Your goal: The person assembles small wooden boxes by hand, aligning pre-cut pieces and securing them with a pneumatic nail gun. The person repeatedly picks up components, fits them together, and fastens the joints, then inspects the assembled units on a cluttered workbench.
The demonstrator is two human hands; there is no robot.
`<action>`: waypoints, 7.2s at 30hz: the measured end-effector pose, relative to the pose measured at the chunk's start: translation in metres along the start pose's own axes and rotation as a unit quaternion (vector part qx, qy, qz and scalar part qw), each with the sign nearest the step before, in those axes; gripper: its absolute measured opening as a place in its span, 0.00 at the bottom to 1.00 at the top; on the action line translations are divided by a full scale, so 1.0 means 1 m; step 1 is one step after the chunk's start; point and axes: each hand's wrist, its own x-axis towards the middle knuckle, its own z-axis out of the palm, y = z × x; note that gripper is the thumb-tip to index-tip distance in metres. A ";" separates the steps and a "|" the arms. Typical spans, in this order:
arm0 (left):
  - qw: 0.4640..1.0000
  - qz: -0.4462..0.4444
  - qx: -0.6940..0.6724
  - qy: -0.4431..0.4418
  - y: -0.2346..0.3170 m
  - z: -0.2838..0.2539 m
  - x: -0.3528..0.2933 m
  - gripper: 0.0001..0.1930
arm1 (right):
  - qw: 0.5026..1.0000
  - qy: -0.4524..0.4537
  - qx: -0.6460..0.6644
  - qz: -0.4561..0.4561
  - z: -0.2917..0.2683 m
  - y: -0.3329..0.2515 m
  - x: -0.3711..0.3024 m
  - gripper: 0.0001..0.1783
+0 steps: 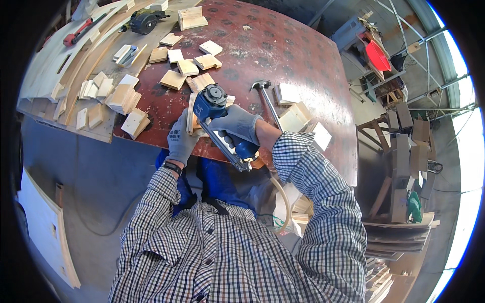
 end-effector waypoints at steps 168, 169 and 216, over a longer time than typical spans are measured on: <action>0.961 0.233 -0.152 0.013 -0.023 0.001 0.032 0.36 | 0.911 0.336 0.216 -0.103 0.065 0.153 -0.146 0.15; 0.960 0.233 -0.156 0.016 -0.024 0.001 0.032 0.35 | 0.912 0.330 0.226 -0.088 0.064 0.147 -0.144 0.14; 0.978 0.126 -0.168 0.017 -0.007 0.012 0.014 0.41 | 0.994 0.076 -0.075 0.016 -0.055 -0.012 0.004 0.22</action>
